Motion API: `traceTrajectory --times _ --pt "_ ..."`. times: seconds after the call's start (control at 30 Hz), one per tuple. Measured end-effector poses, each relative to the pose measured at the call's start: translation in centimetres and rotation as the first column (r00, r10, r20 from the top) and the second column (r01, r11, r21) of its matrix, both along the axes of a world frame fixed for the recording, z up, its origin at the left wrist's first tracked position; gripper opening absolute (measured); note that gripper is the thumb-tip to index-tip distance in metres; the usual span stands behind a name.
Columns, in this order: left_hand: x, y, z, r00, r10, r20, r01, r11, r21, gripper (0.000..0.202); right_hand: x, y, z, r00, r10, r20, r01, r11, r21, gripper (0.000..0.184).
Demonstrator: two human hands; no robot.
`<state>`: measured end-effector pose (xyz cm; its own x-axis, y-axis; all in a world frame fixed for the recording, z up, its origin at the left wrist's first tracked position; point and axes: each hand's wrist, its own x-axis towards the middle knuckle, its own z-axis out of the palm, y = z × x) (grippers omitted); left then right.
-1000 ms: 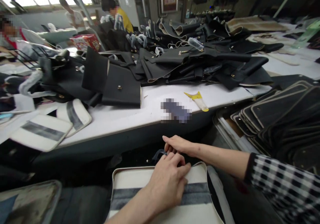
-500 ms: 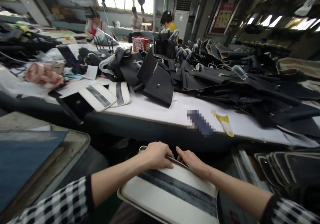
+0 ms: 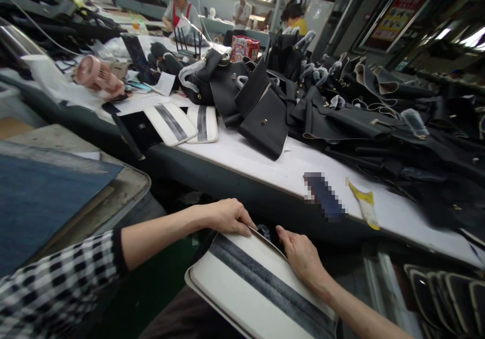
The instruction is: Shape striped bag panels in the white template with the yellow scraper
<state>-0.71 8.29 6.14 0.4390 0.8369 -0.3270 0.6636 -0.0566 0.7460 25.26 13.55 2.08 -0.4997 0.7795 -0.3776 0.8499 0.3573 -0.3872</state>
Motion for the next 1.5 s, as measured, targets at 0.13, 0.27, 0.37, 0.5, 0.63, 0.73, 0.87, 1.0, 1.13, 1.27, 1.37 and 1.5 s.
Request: traceTrajectory --times 0.13,0.27,0.37,0.5,0.63,0.73,0.87,1.0,1.13,1.27,1.37,1.5 --pt "-2.3 -1.6 -2.1 0.932 0.161 0.326 -0.111 0.980 -0.167 0.038 -0.8 -0.5 0.1 0.998 0.045 0.031 -0.046 0.999 0.002 0.070" --pt "-2.8 -2.2 -2.9 0.910 0.181 0.372 -0.127 0.978 -0.164 0.038 -1.7 -0.9 0.1 0.994 0.080 0.070 -0.081 0.997 0.005 0.070" --pt "-3.1 -2.1 -2.8 0.906 0.159 0.392 -0.106 0.982 -0.154 0.036 -2.5 -1.2 0.1 0.991 0.091 0.094 -0.092 0.996 0.010 0.071" --pt "-3.6 -2.3 -2.9 0.902 0.153 0.405 -0.099 0.984 -0.151 0.036 -3.9 -1.6 0.4 0.991 0.101 0.087 -0.101 0.995 -0.002 0.072" --pt "-3.8 -2.7 -3.4 0.897 0.149 0.416 -0.094 0.984 -0.151 0.037 -5.3 -2.1 0.6 0.988 0.123 0.095 -0.120 0.992 -0.033 0.073" --pt "-4.2 -2.8 -3.6 0.896 0.147 0.418 -0.090 0.984 -0.152 0.037 -6.0 -2.4 0.5 0.989 0.130 0.069 -0.129 0.991 -0.024 0.071" --pt "-5.2 -3.0 -3.8 0.901 0.158 0.404 -0.107 0.983 -0.146 0.036 -6.5 -2.3 0.4 0.987 0.136 0.083 -0.135 0.991 -0.022 0.070" --pt "-5.6 -3.1 -4.2 0.910 0.180 0.375 -0.133 0.980 -0.147 0.033 -7.4 -2.5 0.5 0.982 0.155 0.105 -0.153 0.988 -0.032 0.068" --pt "-5.6 -3.1 -4.5 0.897 0.187 0.401 -0.130 0.978 -0.166 0.032 -8.9 -2.9 1.0 0.978 0.180 0.105 -0.177 0.984 -0.033 0.071" --pt "-5.8 -3.0 -4.8 0.863 0.211 0.459 -0.116 0.967 -0.226 0.036 -10.3 -3.1 1.4 0.972 0.207 0.113 -0.204 0.978 -0.036 0.074" --pt "-6.1 -2.9 -5.3 0.837 0.246 0.489 -0.099 0.947 -0.306 0.042 -11.1 -3.1 1.4 0.969 0.210 0.131 -0.207 0.978 -0.037 0.075" --pt "-6.6 -3.4 -6.5 0.805 0.303 0.510 -0.079 0.906 -0.415 0.066 -11.6 -3.0 1.3 0.967 0.215 0.140 -0.212 0.977 -0.038 0.077"
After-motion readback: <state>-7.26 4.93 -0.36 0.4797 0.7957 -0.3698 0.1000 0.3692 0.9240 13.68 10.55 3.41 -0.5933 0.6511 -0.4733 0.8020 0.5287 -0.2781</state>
